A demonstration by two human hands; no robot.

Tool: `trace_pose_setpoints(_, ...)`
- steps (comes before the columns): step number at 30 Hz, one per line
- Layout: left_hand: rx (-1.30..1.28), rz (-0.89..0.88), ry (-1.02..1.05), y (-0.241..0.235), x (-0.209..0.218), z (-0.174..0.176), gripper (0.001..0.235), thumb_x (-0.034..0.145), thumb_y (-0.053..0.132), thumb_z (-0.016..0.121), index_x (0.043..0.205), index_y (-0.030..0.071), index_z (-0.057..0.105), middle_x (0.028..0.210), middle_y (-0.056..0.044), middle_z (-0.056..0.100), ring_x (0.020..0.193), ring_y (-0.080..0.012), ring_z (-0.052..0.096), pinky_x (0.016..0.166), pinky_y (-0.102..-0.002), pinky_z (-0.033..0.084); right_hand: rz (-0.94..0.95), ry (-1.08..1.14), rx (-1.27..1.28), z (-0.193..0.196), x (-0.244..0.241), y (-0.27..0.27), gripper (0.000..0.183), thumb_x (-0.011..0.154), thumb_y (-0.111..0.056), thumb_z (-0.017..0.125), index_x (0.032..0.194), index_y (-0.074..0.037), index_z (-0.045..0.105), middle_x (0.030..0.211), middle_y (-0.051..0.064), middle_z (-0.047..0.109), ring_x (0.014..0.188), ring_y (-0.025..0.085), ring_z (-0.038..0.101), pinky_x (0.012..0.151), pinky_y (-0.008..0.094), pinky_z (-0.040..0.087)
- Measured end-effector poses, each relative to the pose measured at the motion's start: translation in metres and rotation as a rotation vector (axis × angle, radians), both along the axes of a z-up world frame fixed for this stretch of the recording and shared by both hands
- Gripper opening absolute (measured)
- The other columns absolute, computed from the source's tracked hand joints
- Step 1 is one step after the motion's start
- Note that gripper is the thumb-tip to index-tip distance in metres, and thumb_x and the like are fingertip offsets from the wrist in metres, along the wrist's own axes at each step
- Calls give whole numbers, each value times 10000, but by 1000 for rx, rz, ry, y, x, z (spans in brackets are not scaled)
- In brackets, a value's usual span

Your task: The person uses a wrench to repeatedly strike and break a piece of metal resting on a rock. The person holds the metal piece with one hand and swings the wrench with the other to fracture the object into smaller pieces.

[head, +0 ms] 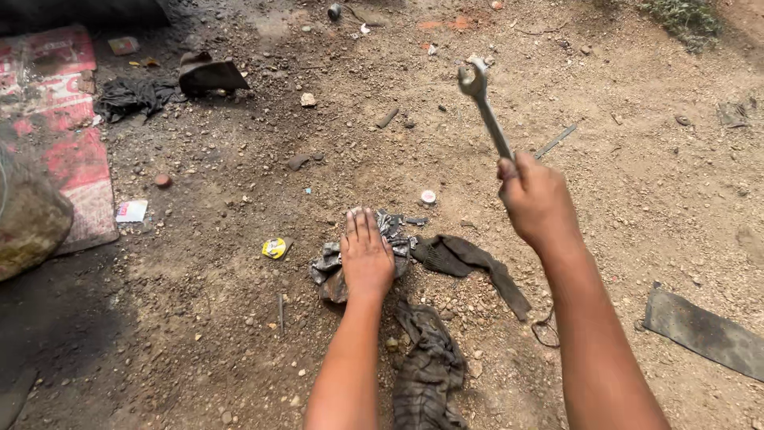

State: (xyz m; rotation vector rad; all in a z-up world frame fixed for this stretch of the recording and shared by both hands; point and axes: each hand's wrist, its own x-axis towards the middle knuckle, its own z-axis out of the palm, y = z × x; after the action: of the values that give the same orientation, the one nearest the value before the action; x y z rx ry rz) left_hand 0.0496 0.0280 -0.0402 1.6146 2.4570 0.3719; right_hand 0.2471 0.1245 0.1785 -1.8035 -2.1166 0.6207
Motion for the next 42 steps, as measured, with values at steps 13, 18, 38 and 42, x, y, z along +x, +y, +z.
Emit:
trace_pose_setpoints(13, 13, 1, 32, 12, -7, 6, 680, 985, 312, 279, 1583, 40, 104, 1680, -112, 75, 1547, -288, 30, 1226, -430, 50, -65, 54, -369, 11, -28, -13, 279, 1057, -282, 463, 991, -75, 638, 659, -3, 525, 520, 116, 430, 460, 264, 389)
trace_pose_setpoints(18, -20, 2, 40, 18, 2, -3, 678, 1000, 293, 282, 1607, 42, 115, 1701, -110, 87, 1563, -290, 47, 1244, -425, 50, 137, 1002, 663, 49, -9, 3, 288, 1201, -270, 384, 1077, -69, 549, 763, 25, 578, 599, 116, 557, 543, 269, 506)
trace_pose_setpoints(38, 165, 22, 8, 0, -7, -19, 647, 986, 281, 363, 1581, 39, 283, 1692, -106, 189, 1556, -305, 148, 1233, -490, 128, -83, 481, -137, -98, -38, -65, 212, 1005, -195, 464, 1032, -76, 637, 645, 9, 479, 500, 131, 412, 430, 292, 336)
trace_pose_setpoints(42, 40, 1, -4, 35, 6, 2, 617, 993, 298, 328, 1571, 90, 272, 1694, -83, 155, 1557, -291, 110, 1239, -502, 83, 90, -86, -527, -74, -31, -33, 313, 1040, -254, 551, 1016, 3, 729, 672, 22, 615, 545, 84, 525, 496, 219, 377)
